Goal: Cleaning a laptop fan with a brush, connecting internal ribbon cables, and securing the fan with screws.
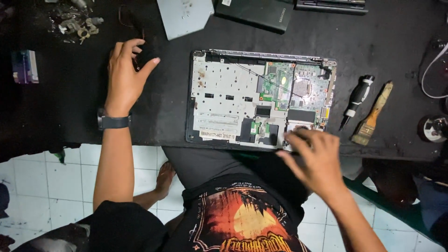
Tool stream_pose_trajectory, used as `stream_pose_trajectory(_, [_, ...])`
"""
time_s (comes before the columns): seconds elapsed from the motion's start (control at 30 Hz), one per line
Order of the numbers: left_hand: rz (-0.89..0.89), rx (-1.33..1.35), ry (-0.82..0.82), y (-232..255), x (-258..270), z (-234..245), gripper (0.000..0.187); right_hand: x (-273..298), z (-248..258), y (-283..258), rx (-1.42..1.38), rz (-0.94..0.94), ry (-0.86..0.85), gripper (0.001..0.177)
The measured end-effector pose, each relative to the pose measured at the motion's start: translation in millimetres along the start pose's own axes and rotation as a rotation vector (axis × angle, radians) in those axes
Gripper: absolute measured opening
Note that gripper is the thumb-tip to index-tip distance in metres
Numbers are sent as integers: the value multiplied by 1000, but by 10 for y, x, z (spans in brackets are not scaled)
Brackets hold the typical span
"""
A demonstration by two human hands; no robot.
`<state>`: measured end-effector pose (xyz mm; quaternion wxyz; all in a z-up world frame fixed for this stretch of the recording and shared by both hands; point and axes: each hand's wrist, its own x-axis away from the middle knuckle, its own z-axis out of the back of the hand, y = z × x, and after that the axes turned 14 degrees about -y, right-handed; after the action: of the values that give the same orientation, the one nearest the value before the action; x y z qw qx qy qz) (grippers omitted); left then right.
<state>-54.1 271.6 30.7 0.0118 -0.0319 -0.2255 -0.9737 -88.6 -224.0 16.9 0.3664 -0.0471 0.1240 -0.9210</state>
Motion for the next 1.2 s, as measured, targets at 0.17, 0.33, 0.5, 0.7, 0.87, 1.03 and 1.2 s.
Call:
stream_pose_trajectory(0.17, [3, 24, 23, 39, 30, 20, 40, -46, -121, -234, 100, 71, 46, 32])
stream_pose_trajectory(0.33, [-10, 30, 13, 11, 31, 28, 38, -46, -150, -231, 133, 85, 99, 31])
stream_pose_trajectory(0.5, [-35, 48, 19, 3, 48, 30, 37, -22, -186, -282, 44, 55, 77, 32])
stream_pose_trajectory(0.7, [-116, 26, 96, -36, 73, 47, 26, -56, -156, -328, -54, 27, 115, 28])
stream_pose_trajectory(0.87, [-211, 30, 292, -36, 149, 40, 20, -97, -188, -263, -58, -9, 150, 30])
stream_pose_trajectory(1.03, [-215, 59, 467, 165, 345, 87, 24, -254, -127, -284, -76, -13, 220, 20])
stream_pose_trajectory(1.2, [-106, 136, 623, 474, 614, 83, 30, -274, -109, -319, -77, -50, 204, 21])
